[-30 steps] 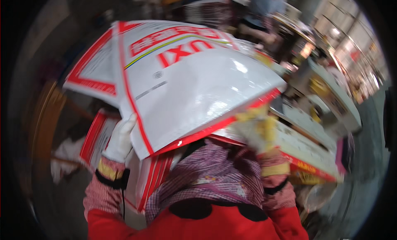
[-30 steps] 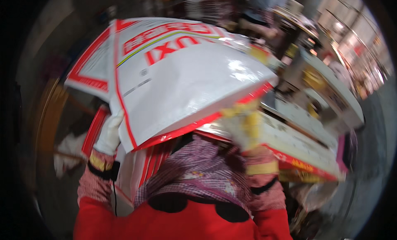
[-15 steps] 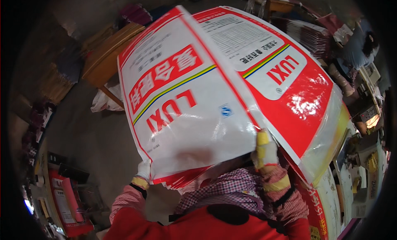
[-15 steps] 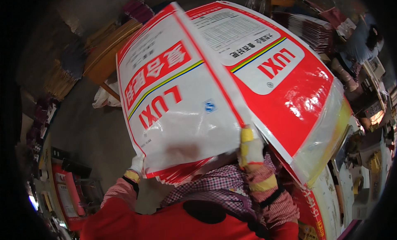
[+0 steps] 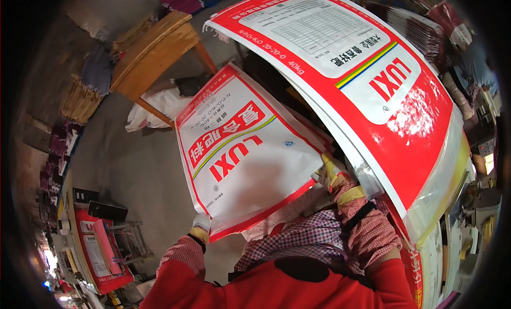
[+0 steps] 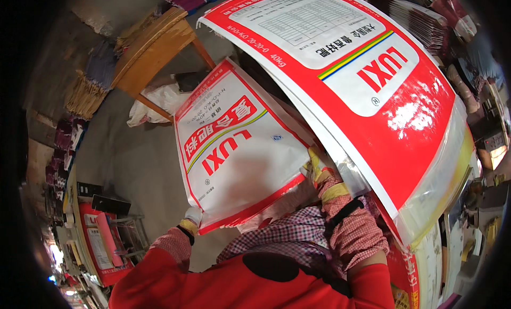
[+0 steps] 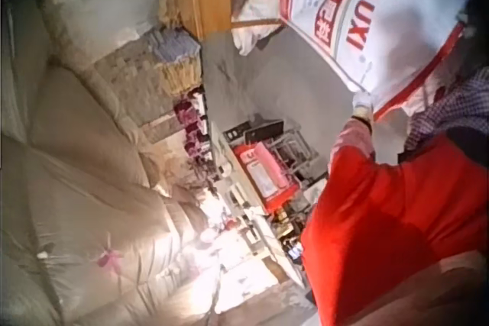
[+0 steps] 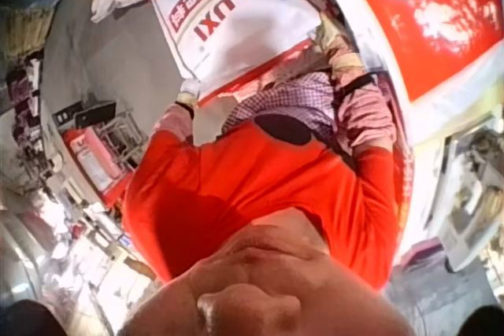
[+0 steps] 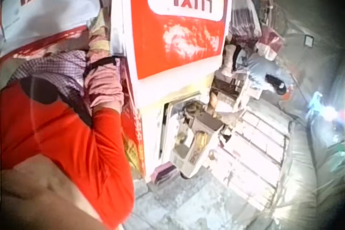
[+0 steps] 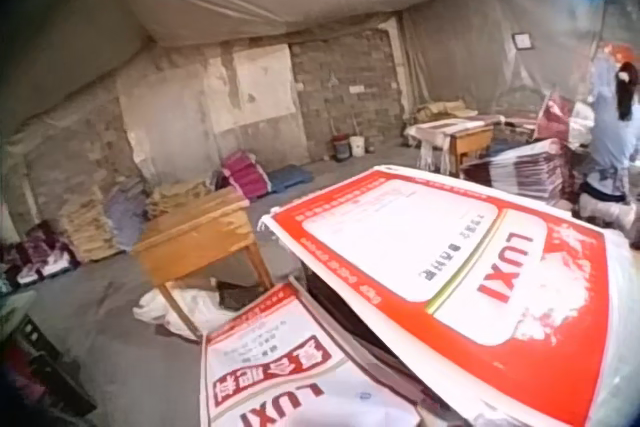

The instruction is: The recorder is using an industrial sewing machine to stitch and process large plastic fertilizer bags.

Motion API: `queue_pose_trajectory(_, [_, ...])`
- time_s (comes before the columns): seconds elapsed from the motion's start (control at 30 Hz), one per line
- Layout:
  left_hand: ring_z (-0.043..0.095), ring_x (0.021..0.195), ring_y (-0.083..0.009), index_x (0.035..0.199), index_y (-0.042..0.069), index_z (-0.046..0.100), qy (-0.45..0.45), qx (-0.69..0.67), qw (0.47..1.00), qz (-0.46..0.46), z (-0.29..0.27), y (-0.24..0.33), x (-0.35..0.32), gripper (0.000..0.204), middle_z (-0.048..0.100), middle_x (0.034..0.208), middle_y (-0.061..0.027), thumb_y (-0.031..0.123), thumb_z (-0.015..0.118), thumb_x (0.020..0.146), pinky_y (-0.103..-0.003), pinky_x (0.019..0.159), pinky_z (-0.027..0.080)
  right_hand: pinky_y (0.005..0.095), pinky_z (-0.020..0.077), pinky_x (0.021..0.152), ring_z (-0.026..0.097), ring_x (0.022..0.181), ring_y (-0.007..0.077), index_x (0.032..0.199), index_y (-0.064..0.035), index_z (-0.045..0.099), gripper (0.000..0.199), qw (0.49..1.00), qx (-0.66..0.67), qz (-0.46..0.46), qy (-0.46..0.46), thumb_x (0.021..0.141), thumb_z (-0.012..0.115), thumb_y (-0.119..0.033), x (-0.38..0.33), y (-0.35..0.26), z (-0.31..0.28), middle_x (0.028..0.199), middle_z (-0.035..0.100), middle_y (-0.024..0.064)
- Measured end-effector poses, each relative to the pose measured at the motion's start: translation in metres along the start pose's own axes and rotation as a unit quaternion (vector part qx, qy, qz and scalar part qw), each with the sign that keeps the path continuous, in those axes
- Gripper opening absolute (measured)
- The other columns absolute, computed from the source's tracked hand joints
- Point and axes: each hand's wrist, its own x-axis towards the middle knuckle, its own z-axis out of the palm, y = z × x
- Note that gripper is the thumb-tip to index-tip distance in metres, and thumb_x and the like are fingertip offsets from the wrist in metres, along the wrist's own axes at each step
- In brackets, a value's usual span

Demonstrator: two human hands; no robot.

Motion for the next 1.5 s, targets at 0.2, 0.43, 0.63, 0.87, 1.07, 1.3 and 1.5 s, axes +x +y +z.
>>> queue_pose_trajectory(0.2, [0.066, 0.09, -0.0316, 0.091, 0.008, 0.071, 0.074, 0.12, 0.989, 0.048, -0.035, 0.034, 0.044, 0.029, 0.069, 0.095, -0.0136, 0.021, 0.045, 0.089, -0.044, 0.08, 0.052, 0.0414, 0.0499, 0.085, 0.056, 0.107, 0.0281, 0.135, -0.0081, 0.043, 0.053, 0.995, 0.031, -0.048, -0.08, 0.091, 0.063, -0.029, -0.088, -0.019, -0.007, 0.128, 0.053, 0.0093])
queue_pose_trajectory(0.43, [0.066, 0.092, -0.0329, 0.093, 0.006, 0.07, 0.061, 0.163, 0.981, 0.086, -0.054, 0.031, 0.054, 0.027, 0.069, 0.095, -0.015, 0.024, 0.05, 0.085, -0.044, 0.082, 0.052, 0.0365, 0.0488, 0.096, 0.057, 0.111, 0.0249, 0.13, 0.0034, 0.05, 0.047, 0.974, -0.035, -0.119, -0.188, 0.092, 0.064, -0.02, -0.194, -0.019, -0.063, 0.125, 0.057, 0.012])
queue_pose_trajectory(0.63, [0.057, 0.107, -0.0376, 0.116, 0.001, 0.058, 0.293, -0.083, 0.951, -0.042, -0.152, 0.122, 0.015, 0.052, 0.056, 0.12, -0.0204, 0.03, 0.071, 0.075, -0.041, 0.091, 0.048, 0.0328, 0.0471, 0.097, 0.056, 0.115, 0.0241, 0.132, 0.007, 0.048, 0.041, 0.943, -0.122, -0.235, -0.199, 0.095, 0.056, -0.009, -0.25, -0.02, -0.125, 0.126, 0.057, 0.0165])
queue_pose_trajectory(0.87, [0.052, 0.114, -0.0291, 0.107, 0.001, 0.063, 0.395, -0.229, 0.683, 0.57, -0.286, 0.406, -0.145, 0.026, 0.057, 0.121, -0.0137, 0.003, 0.066, 0.081, -0.038, 0.098, 0.042, 0.027, 0.0496, 0.087, 0.062, 0.097, 0.0168, 0.126, 0.006, 0.054, 0.034, 0.945, 0.063, -0.317, -0.052, 0.095, 0.054, -0.006, -0.286, -0.03, -0.161, 0.114, 0.064, 0.014])
queue_pose_trajectory(1.07, [0.054, 0.112, -0.0341, 0.105, 0.002, 0.062, 0.244, 0.003, 0.683, 0.689, -0.257, 0.573, -0.274, 0.05, 0.058, 0.119, -0.0169, 0.027, 0.08, 0.065, -0.042, 0.096, 0.044, 0.0252, 0.0492, 0.086, 0.063, 0.096, 0.0158, 0.131, 0.0063, 0.048, 0.041, 0.943, 0.013, -0.332, -0.019, 0.094, 0.051, -0.011, -0.308, -0.02, -0.186, 0.116, 0.064, 0.0154])
queue_pose_trajectory(1.3, [0.059, 0.091, -0.0341, 0.086, -0.001, 0.063, 0.209, -0.039, 0.706, 0.676, -0.247, 0.617, -0.241, 0.018, 0.06, 0.094, -0.0178, 0.016, 0.067, 0.079, -0.04, 0.079, 0.048, 0.0228, 0.0509, 0.07, 0.064, 0.081, 0.0097, 0.124, 0.0013, 0.057, 0.035, 0.91, 0.115, -0.375, 0.13, 0.092, 0.052, -0.013, -0.318, -0.037, -0.23, 0.098, 0.069, 0.0094])
queue_pose_trajectory(1.5, [0.063, 0.076, -0.0227, 0.087, -0.002, 0.061, 0.093, -0.098, 0.75, 0.648, -0.253, 0.622, -0.23, 0.018, 0.064, 0.081, -0.0117, 0.015, 0.065, 0.085, -0.033, 0.071, 0.05, 0.0375, 0.0515, 0.079, 0.066, 0.09, 0.031, 0.116, -0.0004, 0.062, 0.045, 0.827, -0.219, -0.408, 0.319, 0.085, 0.056, -0.032, -0.277, -0.111, -0.253, 0.104, 0.067, 0.0216])
